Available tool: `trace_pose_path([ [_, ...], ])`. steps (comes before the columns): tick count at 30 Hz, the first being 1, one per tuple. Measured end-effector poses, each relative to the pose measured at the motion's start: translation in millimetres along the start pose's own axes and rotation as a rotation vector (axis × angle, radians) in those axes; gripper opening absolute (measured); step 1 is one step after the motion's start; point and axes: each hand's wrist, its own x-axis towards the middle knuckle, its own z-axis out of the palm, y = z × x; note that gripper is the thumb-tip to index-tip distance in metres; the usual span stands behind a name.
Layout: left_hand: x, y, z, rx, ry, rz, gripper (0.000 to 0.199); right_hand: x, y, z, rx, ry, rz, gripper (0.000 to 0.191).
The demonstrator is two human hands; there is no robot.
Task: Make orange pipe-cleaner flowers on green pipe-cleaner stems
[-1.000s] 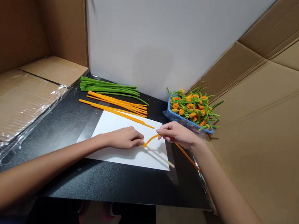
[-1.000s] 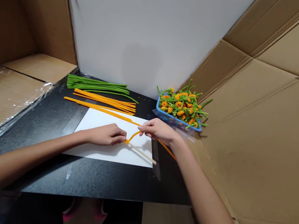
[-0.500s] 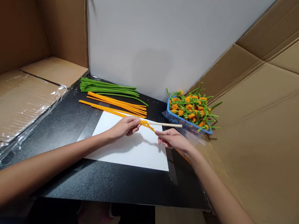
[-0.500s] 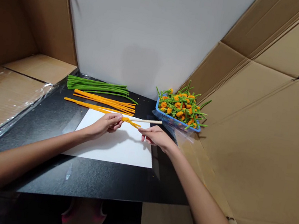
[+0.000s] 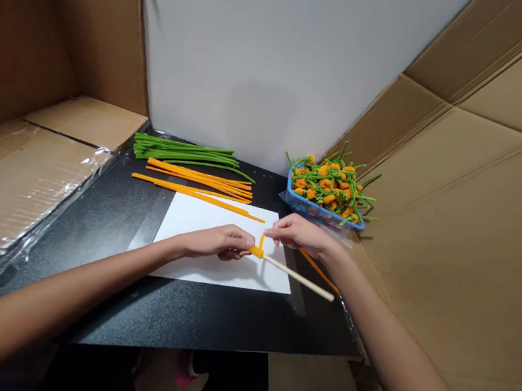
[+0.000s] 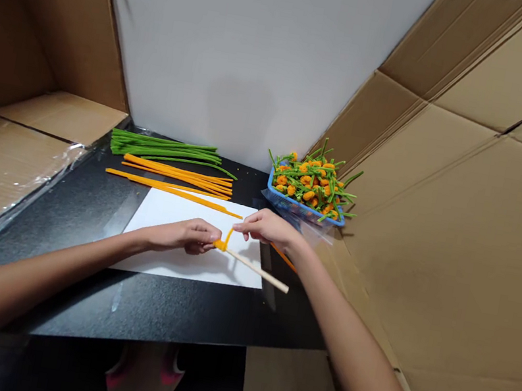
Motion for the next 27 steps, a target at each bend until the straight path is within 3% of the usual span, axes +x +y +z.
trace_pose_path([
  [2,-1.5,1.2,-4.4,0.41,0.062,0.034,0.038,-7.0,-9.9,-9.2,-0.013,0.061,-0.002,0.047],
  [4,-2.0,-0.2,-6.6,0.766,0.245,0.039,0.034,-15.9,-19.9,-11.6,-0.04,0.117,-0.034,0.047],
  [6,-1.5,-2.7,-6.3,0.965,0.459,0.013,0.029,-24.4,-27.8,-4.6,-0.057,0.15,-0.088,0.047],
  [8,0.1,-4.3,-4.4,0.994,0.633,0.022,0.028,-30.0,-30.7,9.8,-0.052,0.145,-0.143,0.046],
  [11,4.2,-3.3,-1.2,0.736,0.799,0.108,0.032,-29.4,-22.8,33.5,-0.061,0.043,-0.142,0.045],
  [13,7.3,-1.6,1.1,0.388,0.786,0.127,0.037,-23.7,-10.4,42.5,-0.019,0.006,-0.082,0.046],
  [16,9.5,0.4,5.3,-0.132,0.602,0.082,0.037,-12.6,10.9,40.1,0.153,0.022,0.026,0.047],
  [19,6.8,2.7,8.4,-0.3,0.413,0.051,0.038,-4.2,24.5,22.9,0.267,-0.018,0.084,0.044],
  [21,3.2,4.3,8.7,-0.161,0.267,0.054,0.04,-2.3,24.7,9.2,0.289,-0.044,0.099,0.043],
  [23,-0.1,4.5,8.1,0.143,0.164,0.076,0.041,-4.8,16.6,-1.1,0.294,-0.053,0.078,0.042],
  [25,-1.6,2.2,7.7,0.48,0.179,0.1,0.038,-11.5,1.6,-4.4,0.25,-0.046,0.02,0.042],
  [27,-1.0,-1.7,7.6,0.688,0.312,0.108,0.035,-20.7,-15.6,0.5,0.154,-0.033,-0.035,0.041],
])
